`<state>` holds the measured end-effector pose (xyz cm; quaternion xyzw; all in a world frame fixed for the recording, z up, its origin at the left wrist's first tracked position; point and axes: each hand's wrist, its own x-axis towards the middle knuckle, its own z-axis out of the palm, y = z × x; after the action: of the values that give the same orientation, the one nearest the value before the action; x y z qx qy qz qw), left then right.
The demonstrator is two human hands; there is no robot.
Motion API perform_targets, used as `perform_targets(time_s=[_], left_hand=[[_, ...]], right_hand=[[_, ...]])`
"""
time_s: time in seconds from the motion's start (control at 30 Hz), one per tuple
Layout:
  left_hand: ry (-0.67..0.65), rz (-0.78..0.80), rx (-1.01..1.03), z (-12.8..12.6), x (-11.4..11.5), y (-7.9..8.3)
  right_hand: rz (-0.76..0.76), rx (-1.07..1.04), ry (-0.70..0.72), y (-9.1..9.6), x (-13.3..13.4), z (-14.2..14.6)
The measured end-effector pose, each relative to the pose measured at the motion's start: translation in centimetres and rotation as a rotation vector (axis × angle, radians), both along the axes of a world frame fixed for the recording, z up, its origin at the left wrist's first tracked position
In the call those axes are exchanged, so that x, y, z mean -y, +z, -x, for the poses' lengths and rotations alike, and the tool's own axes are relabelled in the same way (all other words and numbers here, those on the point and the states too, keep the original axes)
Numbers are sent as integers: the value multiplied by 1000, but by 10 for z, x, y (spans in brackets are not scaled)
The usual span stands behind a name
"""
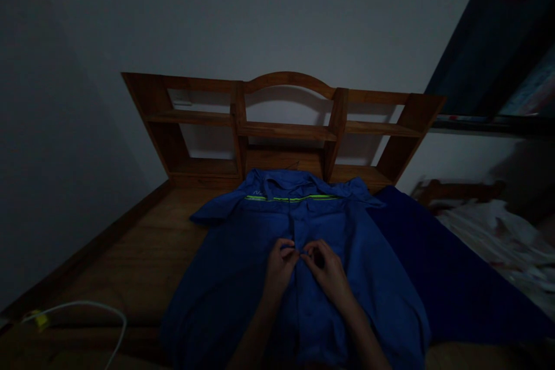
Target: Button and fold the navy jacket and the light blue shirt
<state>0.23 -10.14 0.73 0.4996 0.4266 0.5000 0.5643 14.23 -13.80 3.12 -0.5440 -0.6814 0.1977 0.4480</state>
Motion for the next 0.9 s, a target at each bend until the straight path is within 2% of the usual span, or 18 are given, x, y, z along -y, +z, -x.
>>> perform_targets(time_s=[0.23, 0.4, 0.6, 0.9], left_hand=[[-25, 156, 114, 3, -2, 4], [7, 190, 155, 3, -3, 5], [-26, 165, 223, 5, -5, 3], [-12, 82, 128, 5, -4, 5]], right_hand=[[-28, -40, -28, 7, 3, 0], [-54, -35, -30, 8, 4, 0], [-67, -5, -6, 9, 6, 0], [-87, 11, -20, 8, 6, 1]])
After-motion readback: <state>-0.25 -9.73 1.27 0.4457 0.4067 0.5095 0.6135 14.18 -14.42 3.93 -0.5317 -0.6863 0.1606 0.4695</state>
